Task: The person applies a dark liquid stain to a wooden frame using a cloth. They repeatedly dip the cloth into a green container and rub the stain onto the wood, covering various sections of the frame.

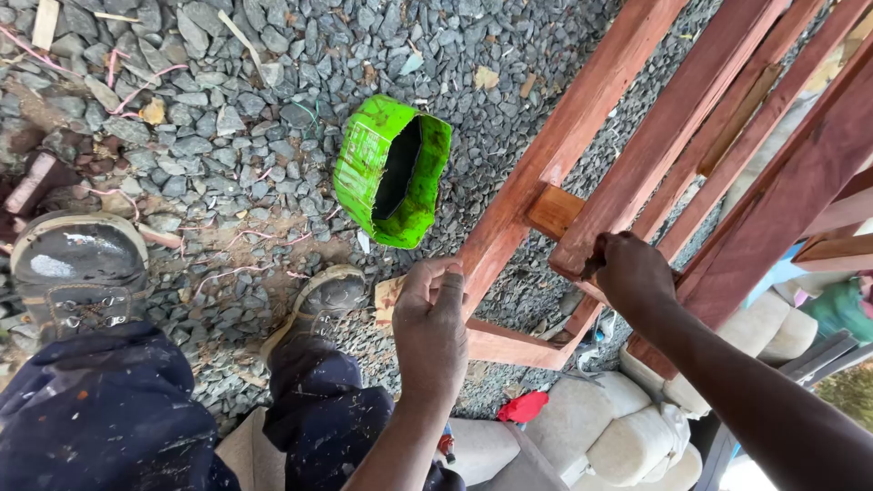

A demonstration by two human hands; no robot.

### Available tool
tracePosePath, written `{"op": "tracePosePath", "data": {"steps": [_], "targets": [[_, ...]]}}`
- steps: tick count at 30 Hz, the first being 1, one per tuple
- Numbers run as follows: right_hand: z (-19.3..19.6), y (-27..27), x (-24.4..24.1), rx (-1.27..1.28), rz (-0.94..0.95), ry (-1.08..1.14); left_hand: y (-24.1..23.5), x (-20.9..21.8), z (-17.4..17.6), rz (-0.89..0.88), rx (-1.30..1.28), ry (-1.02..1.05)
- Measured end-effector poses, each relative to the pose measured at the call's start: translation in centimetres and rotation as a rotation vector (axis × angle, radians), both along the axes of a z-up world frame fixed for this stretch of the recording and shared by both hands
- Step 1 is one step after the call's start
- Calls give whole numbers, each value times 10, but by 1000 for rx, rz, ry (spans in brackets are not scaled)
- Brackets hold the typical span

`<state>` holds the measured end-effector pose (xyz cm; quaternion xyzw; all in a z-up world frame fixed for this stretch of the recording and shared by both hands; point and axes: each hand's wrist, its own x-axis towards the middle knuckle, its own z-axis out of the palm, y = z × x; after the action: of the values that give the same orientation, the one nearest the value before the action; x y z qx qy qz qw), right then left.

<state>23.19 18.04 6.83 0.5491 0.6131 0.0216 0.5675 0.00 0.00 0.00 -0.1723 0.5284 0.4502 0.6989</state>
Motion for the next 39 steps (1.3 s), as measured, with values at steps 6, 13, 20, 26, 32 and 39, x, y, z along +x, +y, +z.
{"op": "tracePosePath", "data": {"steps": [6, 13, 20, 26, 32, 39], "targets": [[25, 13, -28, -374, 172, -243, -3, 7, 8, -12, 12, -23], [24, 47, -35, -447, 111, -431, -6, 3, 6, -88, -30, -14], [15, 89, 6, -232, 164, -383, -12, 10, 0, -149, -30, 6], [-55, 150, 149, -710, 426, -581, -15, 23, -5, -178, -23, 33], [-1, 125, 3, -404, -194, -428, -13, 30, -13, -158, -27, 36], [5, 71, -74, -239, -418, -190, -8, 25, -8, -164, -23, 30]]}}
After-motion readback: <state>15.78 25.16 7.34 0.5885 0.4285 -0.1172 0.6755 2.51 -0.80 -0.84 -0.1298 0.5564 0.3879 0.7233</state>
